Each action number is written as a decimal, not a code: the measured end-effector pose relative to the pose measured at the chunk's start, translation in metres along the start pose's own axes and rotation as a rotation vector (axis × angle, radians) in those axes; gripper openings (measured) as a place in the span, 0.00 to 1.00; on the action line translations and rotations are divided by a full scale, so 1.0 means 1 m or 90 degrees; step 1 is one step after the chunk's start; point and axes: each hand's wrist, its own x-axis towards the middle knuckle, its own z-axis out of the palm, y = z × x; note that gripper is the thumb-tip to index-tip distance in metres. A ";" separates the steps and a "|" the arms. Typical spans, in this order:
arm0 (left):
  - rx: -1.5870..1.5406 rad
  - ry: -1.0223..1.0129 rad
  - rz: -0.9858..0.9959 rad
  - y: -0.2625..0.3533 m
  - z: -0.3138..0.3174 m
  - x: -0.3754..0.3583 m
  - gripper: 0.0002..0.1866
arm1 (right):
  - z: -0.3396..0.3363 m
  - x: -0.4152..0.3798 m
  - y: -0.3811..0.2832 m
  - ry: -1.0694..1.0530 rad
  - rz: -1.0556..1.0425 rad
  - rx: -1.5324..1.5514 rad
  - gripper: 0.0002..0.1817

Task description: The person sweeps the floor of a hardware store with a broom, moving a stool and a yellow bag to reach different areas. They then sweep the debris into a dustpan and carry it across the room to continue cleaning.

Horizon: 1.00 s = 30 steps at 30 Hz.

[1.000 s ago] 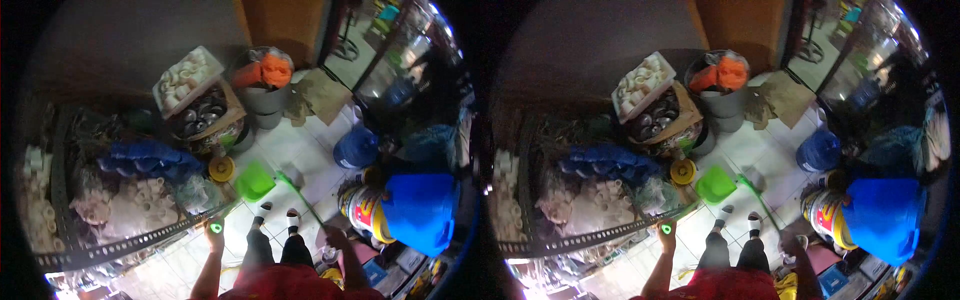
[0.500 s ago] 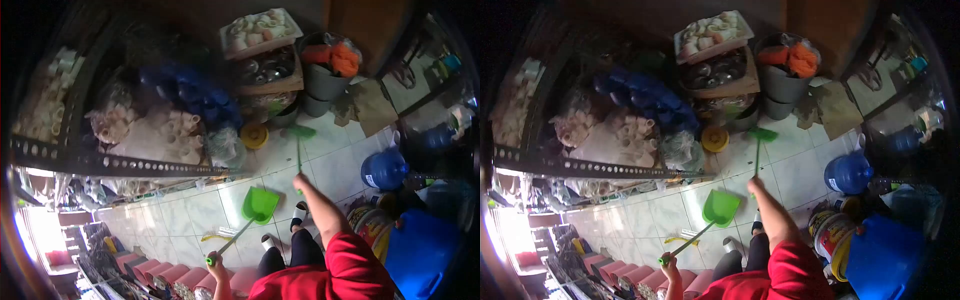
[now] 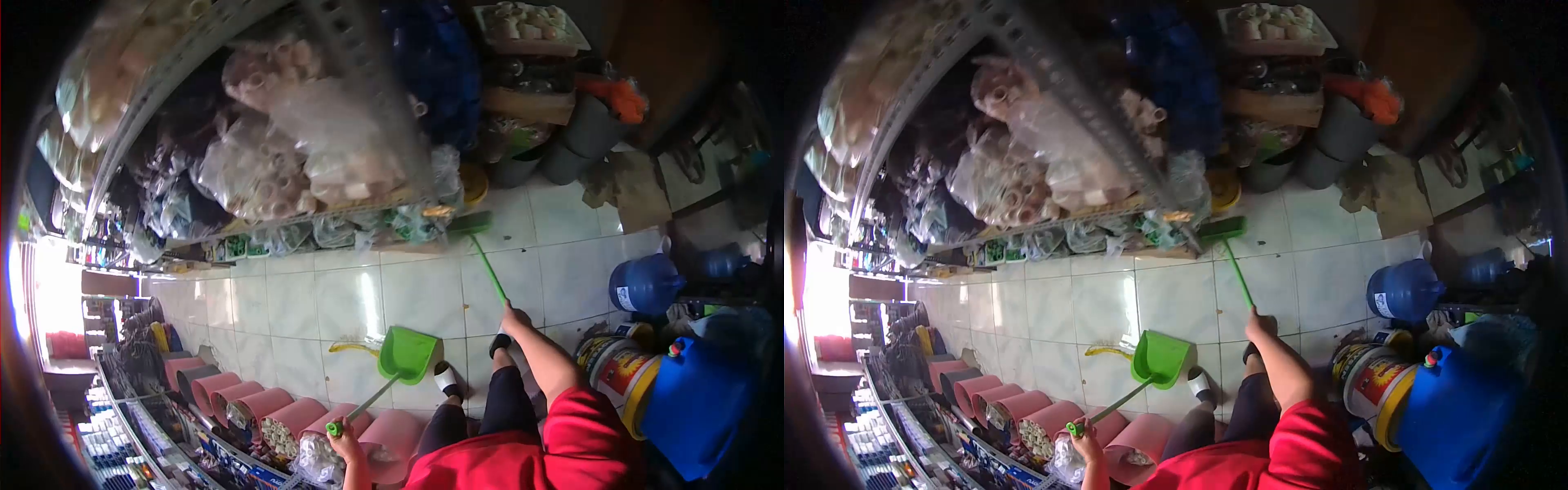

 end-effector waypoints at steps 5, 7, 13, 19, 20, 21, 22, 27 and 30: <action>0.006 0.013 0.002 -0.023 -0.082 0.030 0.07 | 0.145 -0.085 0.014 -0.027 0.008 -0.044 0.28; -0.027 0.008 -0.016 -0.035 -0.105 0.041 0.07 | 0.215 -0.116 0.018 -0.046 -0.030 -0.108 0.39; -0.123 -0.038 -0.022 -0.069 -0.148 0.076 0.08 | 0.114 -0.232 0.025 -0.295 0.043 0.500 0.25; -0.018 0.034 -0.045 -0.039 -0.171 0.072 0.12 | 0.077 -0.179 0.204 -0.141 0.198 0.808 0.11; -0.007 0.053 -0.072 -0.038 -0.175 0.070 0.12 | 0.077 -0.162 0.204 0.029 0.200 0.783 0.09; -0.014 0.057 -0.074 -0.038 -0.177 0.067 0.12 | 0.073 -0.144 0.202 0.196 0.201 0.747 0.14; -0.020 0.062 -0.076 -0.038 -0.180 0.063 0.12 | 0.075 -0.116 0.214 0.015 0.225 0.918 0.14; -0.012 0.056 -0.086 -0.050 -0.201 0.060 0.10 | 0.224 -0.123 0.079 -0.064 0.198 0.767 0.06; 0.012 0.101 -0.109 -0.054 -0.203 0.061 0.10 | 0.249 -0.219 -0.018 -0.205 0.152 0.701 0.05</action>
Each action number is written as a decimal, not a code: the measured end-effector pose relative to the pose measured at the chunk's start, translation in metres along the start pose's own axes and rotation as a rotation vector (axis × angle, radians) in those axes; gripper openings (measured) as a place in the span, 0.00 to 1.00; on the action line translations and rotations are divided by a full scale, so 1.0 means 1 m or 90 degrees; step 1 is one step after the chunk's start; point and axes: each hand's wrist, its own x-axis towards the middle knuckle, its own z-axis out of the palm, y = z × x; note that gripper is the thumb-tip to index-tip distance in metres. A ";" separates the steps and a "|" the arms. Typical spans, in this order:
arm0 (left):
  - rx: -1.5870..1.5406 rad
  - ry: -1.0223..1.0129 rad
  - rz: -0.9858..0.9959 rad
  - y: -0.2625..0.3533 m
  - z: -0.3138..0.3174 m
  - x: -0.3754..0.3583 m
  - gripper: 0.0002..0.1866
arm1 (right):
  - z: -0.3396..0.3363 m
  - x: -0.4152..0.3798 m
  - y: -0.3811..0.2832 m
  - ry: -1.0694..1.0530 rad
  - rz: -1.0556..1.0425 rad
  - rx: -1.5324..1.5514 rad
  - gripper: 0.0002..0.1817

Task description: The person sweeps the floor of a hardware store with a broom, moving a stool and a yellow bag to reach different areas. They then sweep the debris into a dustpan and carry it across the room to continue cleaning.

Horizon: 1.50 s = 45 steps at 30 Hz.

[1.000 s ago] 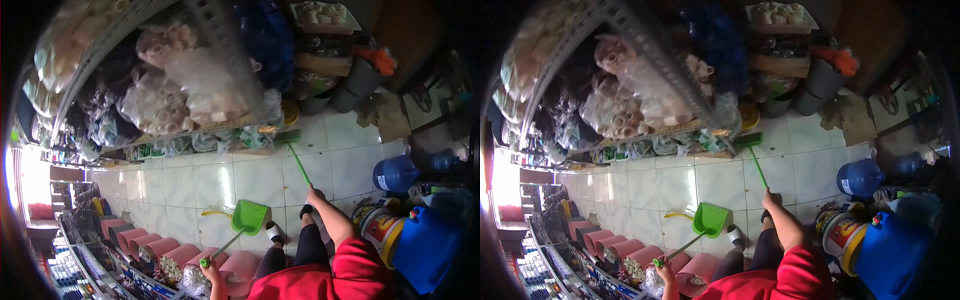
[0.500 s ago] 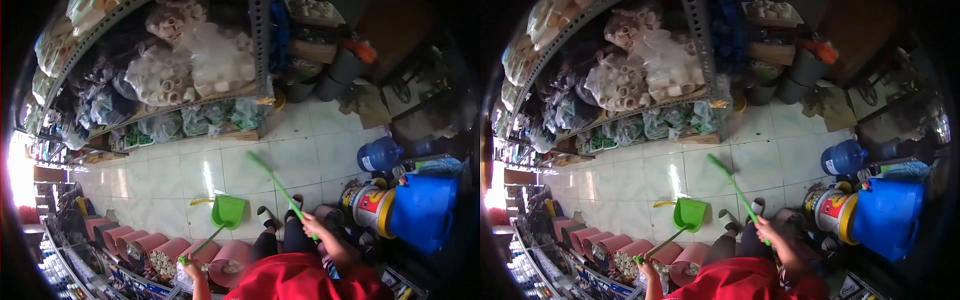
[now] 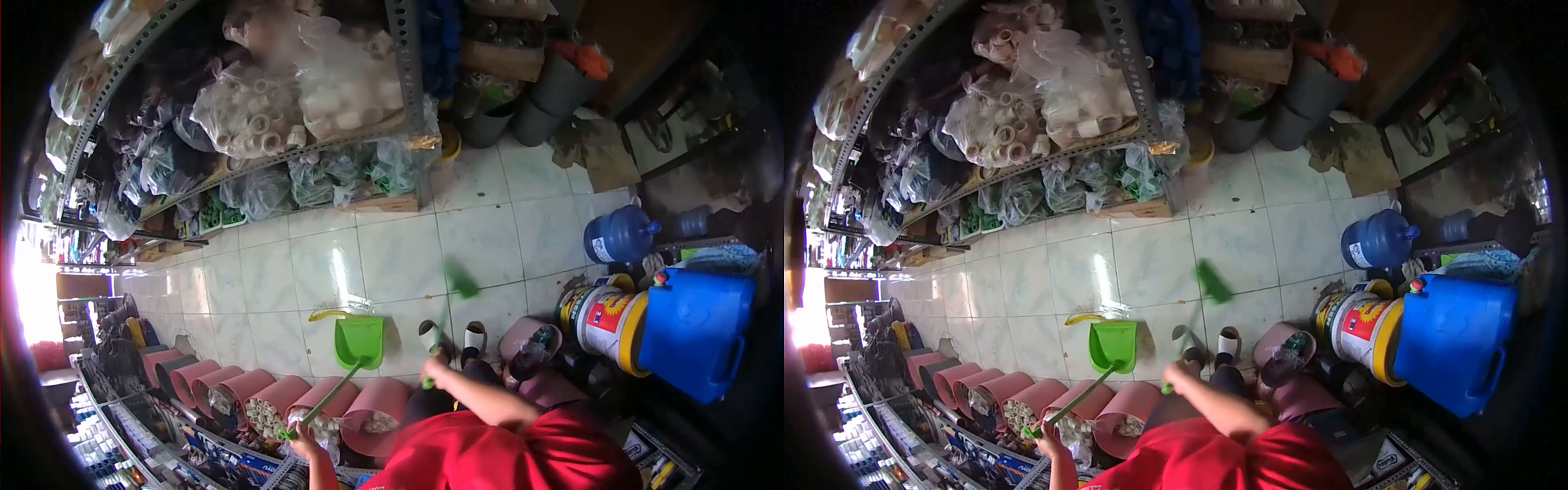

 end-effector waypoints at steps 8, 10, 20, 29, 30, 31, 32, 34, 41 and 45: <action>-0.037 0.078 -0.004 -0.021 -0.019 0.023 0.08 | -0.097 -0.100 -0.061 -0.290 0.046 0.141 0.05; -0.012 0.066 -0.011 -0.021 -0.026 0.029 0.08 | -0.136 -0.114 -0.046 -0.031 -0.023 0.065 0.07; 0.047 0.031 -0.021 -0.025 -0.037 0.039 0.08 | -0.023 0.046 0.033 -0.029 0.103 0.270 0.09; 0.038 0.106 0.030 -0.031 -0.024 0.047 0.07 | -0.082 -0.064 -0.112 -0.452 0.063 0.271 0.07; -0.008 0.112 0.049 -0.036 -0.021 0.051 0.07 | -0.108 -0.066 -0.113 -0.467 0.029 0.230 0.05; -0.009 0.125 0.052 -0.037 -0.019 0.050 0.07 | -0.136 -0.071 -0.115 -0.375 -0.006 0.180 0.05; -0.004 0.132 0.048 -0.039 -0.014 0.047 0.07 | -0.163 -0.074 -0.121 -0.235 -0.051 0.095 0.08; 0.011 0.148 0.036 -0.037 0.004 0.035 0.07 | -0.225 -0.082 -0.150 -0.111 -0.076 0.056 0.08; 0.012 0.247 0.005 -0.029 0.063 -0.036 0.07 | -0.460 -0.018 -0.326 0.189 -0.176 0.116 0.04; 0.021 0.306 -0.007 -0.026 0.100 -0.094 0.07 | -0.552 0.124 -0.385 0.188 -0.180 0.265 0.05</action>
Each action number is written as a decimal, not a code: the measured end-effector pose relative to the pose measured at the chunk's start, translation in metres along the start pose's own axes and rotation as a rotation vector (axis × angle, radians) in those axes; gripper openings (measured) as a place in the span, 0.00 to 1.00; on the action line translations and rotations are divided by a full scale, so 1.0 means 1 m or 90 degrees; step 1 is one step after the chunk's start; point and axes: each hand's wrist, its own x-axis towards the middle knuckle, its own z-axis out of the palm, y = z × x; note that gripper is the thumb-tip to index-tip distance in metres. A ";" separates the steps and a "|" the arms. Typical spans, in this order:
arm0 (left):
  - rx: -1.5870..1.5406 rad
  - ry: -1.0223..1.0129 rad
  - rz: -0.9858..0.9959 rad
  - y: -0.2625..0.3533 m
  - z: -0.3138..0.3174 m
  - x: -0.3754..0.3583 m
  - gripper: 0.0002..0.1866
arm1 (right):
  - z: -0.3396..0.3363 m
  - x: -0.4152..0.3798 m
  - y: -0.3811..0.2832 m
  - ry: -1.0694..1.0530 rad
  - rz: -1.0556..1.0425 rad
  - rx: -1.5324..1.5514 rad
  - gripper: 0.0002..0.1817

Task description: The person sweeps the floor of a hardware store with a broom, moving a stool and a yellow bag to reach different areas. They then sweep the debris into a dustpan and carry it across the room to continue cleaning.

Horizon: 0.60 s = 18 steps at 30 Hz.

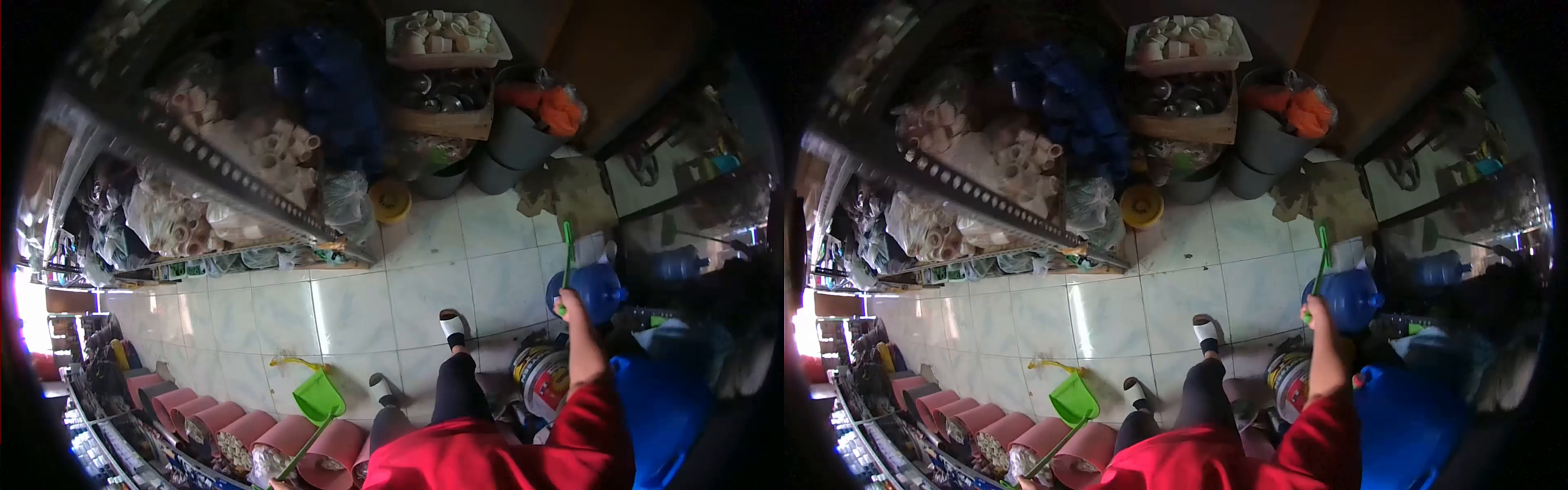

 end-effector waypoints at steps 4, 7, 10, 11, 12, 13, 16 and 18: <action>-0.007 0.045 -0.015 -0.006 0.002 -0.045 0.06 | 0.108 -0.028 0.078 -0.147 0.081 -0.153 0.12; -0.023 0.074 -0.033 -0.018 -0.006 -0.066 0.06 | 0.205 -0.138 0.159 -0.106 0.172 -0.533 0.13; -0.055 0.104 -0.053 -0.036 -0.016 -0.075 0.06 | 0.252 -0.240 0.146 -0.322 0.266 -0.469 0.22; -0.062 0.113 -0.058 -0.046 -0.022 -0.076 0.06 | 0.249 -0.230 0.144 -0.413 0.301 -0.439 0.20; -0.079 0.126 -0.064 -0.055 -0.025 -0.076 0.06 | 0.247 -0.218 0.140 -0.502 0.336 -0.406 0.18; -0.091 0.143 -0.073 -0.061 -0.027 -0.078 0.06 | 0.246 -0.200 0.121 -0.507 0.491 -0.283 0.12; -0.114 0.207 -0.106 -0.052 -0.022 -0.111 0.05 | 0.201 -0.185 0.045 -0.741 0.325 -0.366 0.10; -0.116 0.251 -0.157 -0.010 -0.016 -0.154 0.05 | 0.162 -0.201 0.005 -0.576 0.184 -0.506 0.17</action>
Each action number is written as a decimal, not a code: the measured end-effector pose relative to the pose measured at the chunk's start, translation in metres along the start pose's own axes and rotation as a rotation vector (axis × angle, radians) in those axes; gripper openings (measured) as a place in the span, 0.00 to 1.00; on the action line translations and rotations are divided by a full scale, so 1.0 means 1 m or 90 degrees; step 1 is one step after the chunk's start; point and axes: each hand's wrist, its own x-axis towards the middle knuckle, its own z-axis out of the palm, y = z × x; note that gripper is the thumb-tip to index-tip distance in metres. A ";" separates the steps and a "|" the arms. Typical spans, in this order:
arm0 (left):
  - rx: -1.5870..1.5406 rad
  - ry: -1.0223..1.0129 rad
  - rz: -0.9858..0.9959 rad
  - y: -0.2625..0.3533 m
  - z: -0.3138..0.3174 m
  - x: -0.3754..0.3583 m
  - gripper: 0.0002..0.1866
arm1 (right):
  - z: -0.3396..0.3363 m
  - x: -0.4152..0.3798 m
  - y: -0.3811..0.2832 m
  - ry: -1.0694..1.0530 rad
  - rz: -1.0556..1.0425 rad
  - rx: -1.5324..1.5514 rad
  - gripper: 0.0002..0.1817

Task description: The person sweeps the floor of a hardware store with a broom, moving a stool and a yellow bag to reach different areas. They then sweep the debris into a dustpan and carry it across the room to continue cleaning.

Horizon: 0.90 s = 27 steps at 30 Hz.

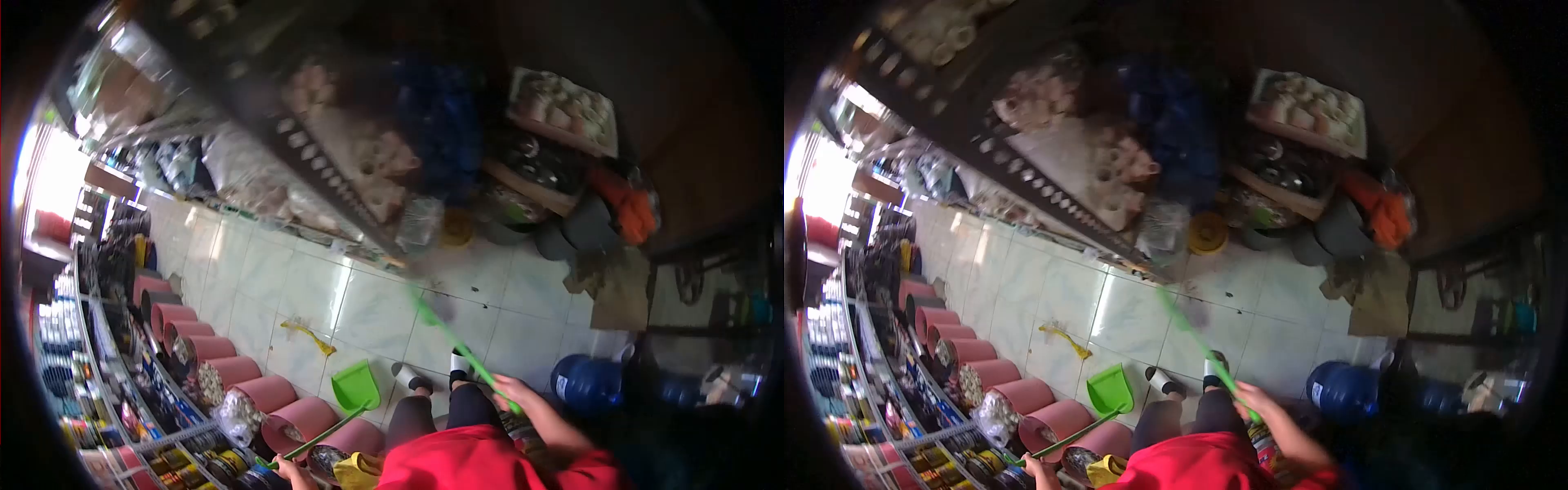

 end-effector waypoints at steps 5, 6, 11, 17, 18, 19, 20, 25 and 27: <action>-0.047 0.035 -0.080 -0.029 -0.025 -0.004 0.07 | -0.077 -0.004 0.010 0.473 0.015 0.011 0.13; -0.047 0.051 -0.108 -0.041 -0.031 0.002 0.08 | -0.099 0.019 0.002 0.505 -0.002 0.038 0.06; -0.030 0.105 -0.206 -0.082 -0.042 0.025 0.09 | -0.113 0.132 -0.044 0.445 0.024 0.107 0.02; -0.060 0.102 -0.266 -0.065 -0.053 0.012 0.07 | 0.080 0.244 0.026 0.271 0.215 0.008 0.03; -0.069 0.093 -0.275 -0.072 -0.058 0.012 0.07 | 0.116 0.261 0.034 0.253 0.239 -0.007 0.03; -0.074 0.081 -0.283 -0.077 -0.062 0.013 0.07 | 0.151 0.278 0.037 0.237 0.253 -0.018 0.03; -0.070 0.136 -0.284 -0.079 -0.060 0.012 0.07 | 0.186 0.300 0.036 0.220 0.257 -0.024 0.04; -0.085 0.186 -0.281 -0.083 -0.063 -0.002 0.06 | 0.335 0.448 -0.041 0.149 0.197 0.094 0.05; -0.072 0.197 -0.282 -0.076 -0.067 -0.010 0.05 | 0.402 0.422 -0.105 0.157 0.188 0.228 0.06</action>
